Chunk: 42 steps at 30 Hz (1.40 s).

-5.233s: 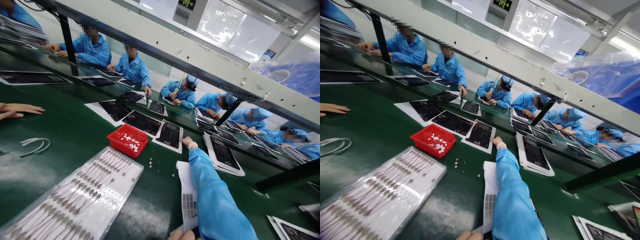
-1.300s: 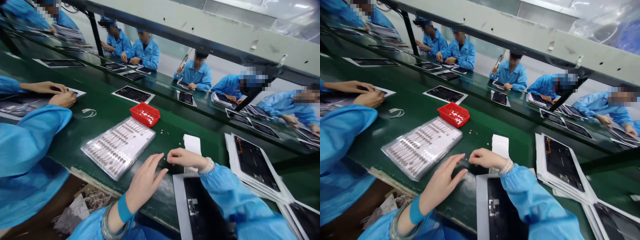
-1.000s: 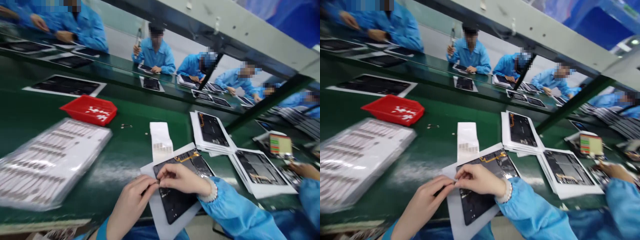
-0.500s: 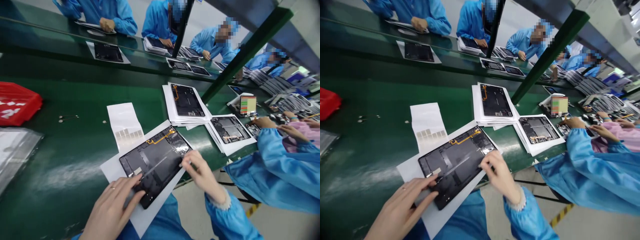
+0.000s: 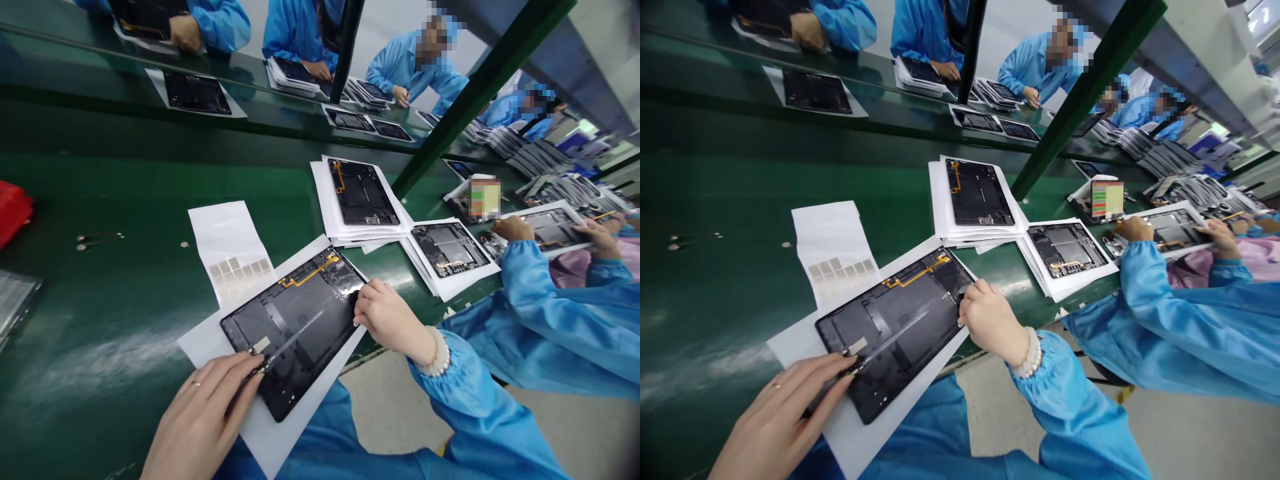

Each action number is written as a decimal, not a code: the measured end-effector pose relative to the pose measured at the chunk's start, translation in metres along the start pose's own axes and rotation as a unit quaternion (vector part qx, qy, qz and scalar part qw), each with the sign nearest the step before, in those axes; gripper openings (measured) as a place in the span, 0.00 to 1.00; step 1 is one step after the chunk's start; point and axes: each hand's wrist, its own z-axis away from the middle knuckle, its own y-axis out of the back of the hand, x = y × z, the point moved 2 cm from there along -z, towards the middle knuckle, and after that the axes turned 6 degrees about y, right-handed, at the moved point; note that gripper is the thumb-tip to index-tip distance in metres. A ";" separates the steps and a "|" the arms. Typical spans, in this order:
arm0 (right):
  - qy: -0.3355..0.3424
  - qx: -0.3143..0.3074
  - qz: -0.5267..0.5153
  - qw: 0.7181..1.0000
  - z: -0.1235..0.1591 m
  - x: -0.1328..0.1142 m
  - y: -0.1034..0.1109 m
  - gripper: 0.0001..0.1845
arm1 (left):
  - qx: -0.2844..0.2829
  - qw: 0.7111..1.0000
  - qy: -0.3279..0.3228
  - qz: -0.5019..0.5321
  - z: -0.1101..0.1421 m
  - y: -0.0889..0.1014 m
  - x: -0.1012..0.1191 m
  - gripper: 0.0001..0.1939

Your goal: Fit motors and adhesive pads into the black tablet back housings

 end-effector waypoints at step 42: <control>-0.004 0.293 -0.242 0.925 0.000 0.031 0.081 0.10 | 0.209 0.972 0.000 0.106 0.034 0.025 -0.012 0.09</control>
